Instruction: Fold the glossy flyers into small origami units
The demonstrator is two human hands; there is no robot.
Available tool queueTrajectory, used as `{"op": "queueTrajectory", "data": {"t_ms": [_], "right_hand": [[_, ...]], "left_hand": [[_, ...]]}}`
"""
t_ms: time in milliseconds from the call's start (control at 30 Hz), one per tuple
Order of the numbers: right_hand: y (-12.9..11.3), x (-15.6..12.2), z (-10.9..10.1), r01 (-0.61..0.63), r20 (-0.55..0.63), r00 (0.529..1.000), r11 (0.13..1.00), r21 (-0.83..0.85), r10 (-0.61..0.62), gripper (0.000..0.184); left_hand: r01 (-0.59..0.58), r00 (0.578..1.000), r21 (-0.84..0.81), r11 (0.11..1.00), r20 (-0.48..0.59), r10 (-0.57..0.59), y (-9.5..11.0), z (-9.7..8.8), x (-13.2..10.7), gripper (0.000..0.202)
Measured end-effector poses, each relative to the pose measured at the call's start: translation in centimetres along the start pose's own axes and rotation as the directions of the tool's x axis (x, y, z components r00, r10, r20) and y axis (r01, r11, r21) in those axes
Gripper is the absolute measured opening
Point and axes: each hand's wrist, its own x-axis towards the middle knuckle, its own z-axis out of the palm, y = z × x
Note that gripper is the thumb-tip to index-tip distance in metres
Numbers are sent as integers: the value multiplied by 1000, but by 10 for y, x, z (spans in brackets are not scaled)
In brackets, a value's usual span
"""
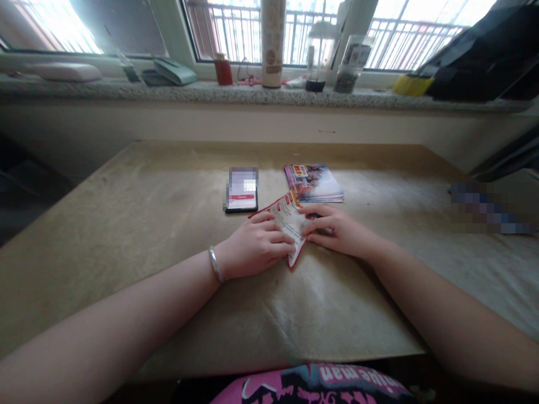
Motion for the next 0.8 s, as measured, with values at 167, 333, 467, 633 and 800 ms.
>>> {"op": "queueTrajectory", "data": {"t_ms": [167, 333, 467, 633, 800], "right_hand": [[0, 3, 5, -90, -79, 993, 996, 1, 90, 9], [2, 3, 2, -75, -93, 993, 997, 10, 75, 9], [8, 1, -1, -128, -100, 987, 992, -11, 126, 10], [10, 3, 6, -227, -163, 962, 973, -29, 220, 14], [7, 6, 7, -341, -196, 921, 940, 20, 338, 13]], "left_hand": [[16, 1000, 2, 1000, -11, -16, 1, 2, 0, 19], [27, 1000, 32, 999, 14, -27, 2, 1, 0, 20], [28, 999, 48, 998, 38, -30, 3, -1, 1, 20], [58, 998, 29, 998, 29, -59, 6, 1, 2, 20], [91, 996, 19, 996, 23, -91, 6, 2, 2, 20]]}}
